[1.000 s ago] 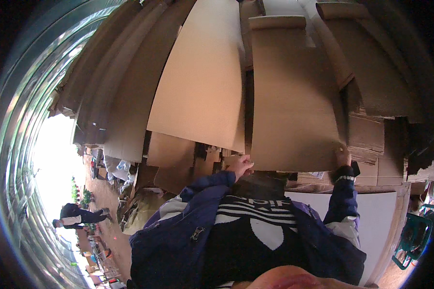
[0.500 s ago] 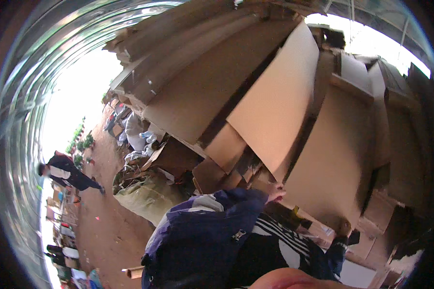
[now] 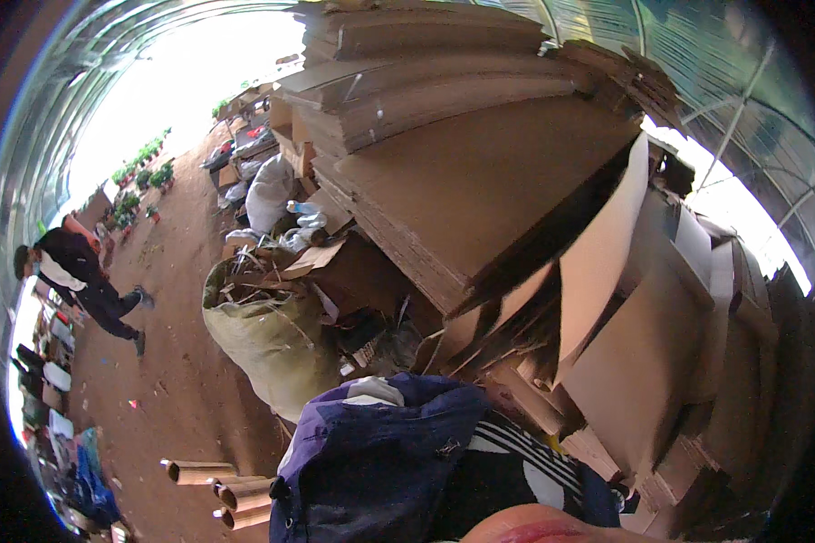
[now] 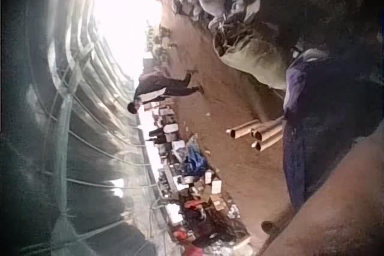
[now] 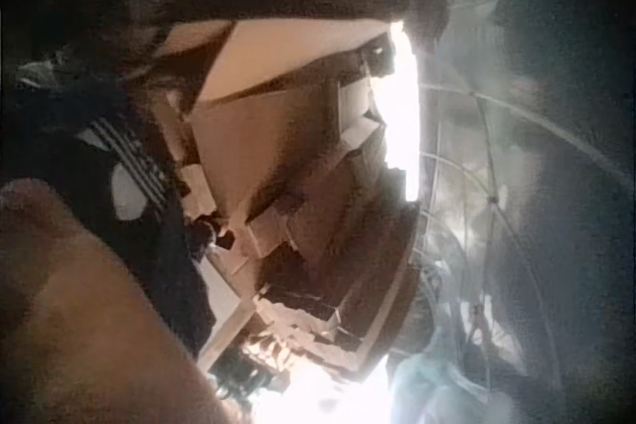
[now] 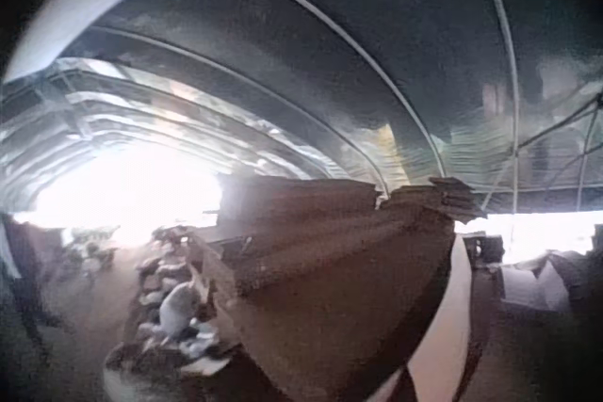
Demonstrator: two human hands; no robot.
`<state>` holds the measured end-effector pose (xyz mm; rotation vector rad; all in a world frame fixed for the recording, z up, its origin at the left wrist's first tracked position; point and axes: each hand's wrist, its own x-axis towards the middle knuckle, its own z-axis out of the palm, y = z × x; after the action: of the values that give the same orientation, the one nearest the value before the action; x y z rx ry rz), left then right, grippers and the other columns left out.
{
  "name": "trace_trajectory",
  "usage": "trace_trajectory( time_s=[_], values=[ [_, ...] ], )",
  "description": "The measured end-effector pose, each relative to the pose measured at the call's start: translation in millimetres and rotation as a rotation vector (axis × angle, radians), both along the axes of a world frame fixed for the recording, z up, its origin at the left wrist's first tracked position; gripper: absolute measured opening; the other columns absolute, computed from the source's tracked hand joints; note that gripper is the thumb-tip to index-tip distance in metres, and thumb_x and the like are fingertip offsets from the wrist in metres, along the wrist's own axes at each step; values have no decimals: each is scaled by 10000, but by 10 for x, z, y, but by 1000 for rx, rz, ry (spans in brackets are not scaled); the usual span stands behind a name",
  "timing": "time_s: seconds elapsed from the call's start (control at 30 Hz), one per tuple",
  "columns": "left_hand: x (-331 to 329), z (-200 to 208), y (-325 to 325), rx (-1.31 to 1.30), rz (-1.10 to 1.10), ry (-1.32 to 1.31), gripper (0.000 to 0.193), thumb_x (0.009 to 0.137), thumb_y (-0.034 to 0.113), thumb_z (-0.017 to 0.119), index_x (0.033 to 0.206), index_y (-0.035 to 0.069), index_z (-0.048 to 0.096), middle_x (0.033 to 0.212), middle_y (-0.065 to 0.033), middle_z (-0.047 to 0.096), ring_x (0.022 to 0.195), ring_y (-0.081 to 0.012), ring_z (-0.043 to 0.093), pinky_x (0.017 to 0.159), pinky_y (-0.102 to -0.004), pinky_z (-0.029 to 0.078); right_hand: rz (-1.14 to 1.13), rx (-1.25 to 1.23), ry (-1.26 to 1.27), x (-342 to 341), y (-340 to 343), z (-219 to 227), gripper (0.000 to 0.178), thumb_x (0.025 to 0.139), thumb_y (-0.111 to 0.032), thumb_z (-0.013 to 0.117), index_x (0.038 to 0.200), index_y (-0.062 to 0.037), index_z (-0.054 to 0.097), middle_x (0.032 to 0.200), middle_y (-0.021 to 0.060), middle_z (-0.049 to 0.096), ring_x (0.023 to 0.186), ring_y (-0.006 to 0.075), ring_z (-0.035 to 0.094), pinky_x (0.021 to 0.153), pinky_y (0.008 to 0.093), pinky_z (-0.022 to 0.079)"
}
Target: The person selects a flat cardboard sheet, places a potted plant on it, and rolls the cardboard around the pot to form a protective sleeve. They then use a handheld tape dispenser to secure the seam of the cardboard roll.
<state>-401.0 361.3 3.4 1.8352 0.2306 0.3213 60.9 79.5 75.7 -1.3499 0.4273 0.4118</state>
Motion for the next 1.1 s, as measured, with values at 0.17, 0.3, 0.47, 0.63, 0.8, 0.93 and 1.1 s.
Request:
trace_trajectory(
  time_s=[0.17,0.3,0.47,0.63,0.8,0.93,1.1],
  values=[
    [-975,185,-295,-84,332,383,244,923,318,620,936,84,689,985,-126,657,818,-269,604,723,-427,496,-55,139,-35,-432,198,335,338,1001,-364,480,1069,-69,630,903,44,670,766,172,621,665,300,544],
    [-1727,329,-471,-51,503,519,254,968,297,585,1037,75,687,1114,-159,628,986,-313,592,847,-452,499,112,223,-97,-562,251,143,299,984,-359,513,1066,-94,624,910,30,673,745,161,622,660,295,542],
    [-2581,244,-532,-114,651,543,253,935,289,606,1092,111,695,1128,-144,646,1044,-326,612,894,-447,513,389,388,-169,-674,191,-317,257,962,-353,554,1062,-125,616,918,12,676,718,146,623,654,288,541],
    [-3294,-137,-806,-146,799,346,284,842,294,672,1099,180,709,1044,-92,700,998,-312,654,868,-418,533,254,253,-54,-1299,204,-66,238,950,-401,600,990,-167,614,909,-52,682,810,117,637,718,317,547],
    [-3429,-50,-902,-208,671,206,340,847,354,670,1124,159,688,1076,-94,697,999,-300,656,884,-411,525,372,222,-163,-1650,644,752,157,942,-183,641,1098,-166,631,861,16,661,673,126,606,630,265,525],
    [-3334,400,-899,-380,912,501,339,871,372,641,1110,136,682,1064,-90,695,978,-293,659,876,-386,524,537,280,-391,-1724,1218,1196,251,931,-130,650,1179,-106,620,866,40,654,691,138,609,641,301,540],
    [-3484,282,-1005,-447,1066,518,345,873,318,676,1158,123,667,1085,-82,702,974,-262,668,860,-371,535,739,278,-571,-2271,1643,1390,320,941,-167,654,1234,-49,605,945,87,645,823,165,610,737,296,527]
  ],
)
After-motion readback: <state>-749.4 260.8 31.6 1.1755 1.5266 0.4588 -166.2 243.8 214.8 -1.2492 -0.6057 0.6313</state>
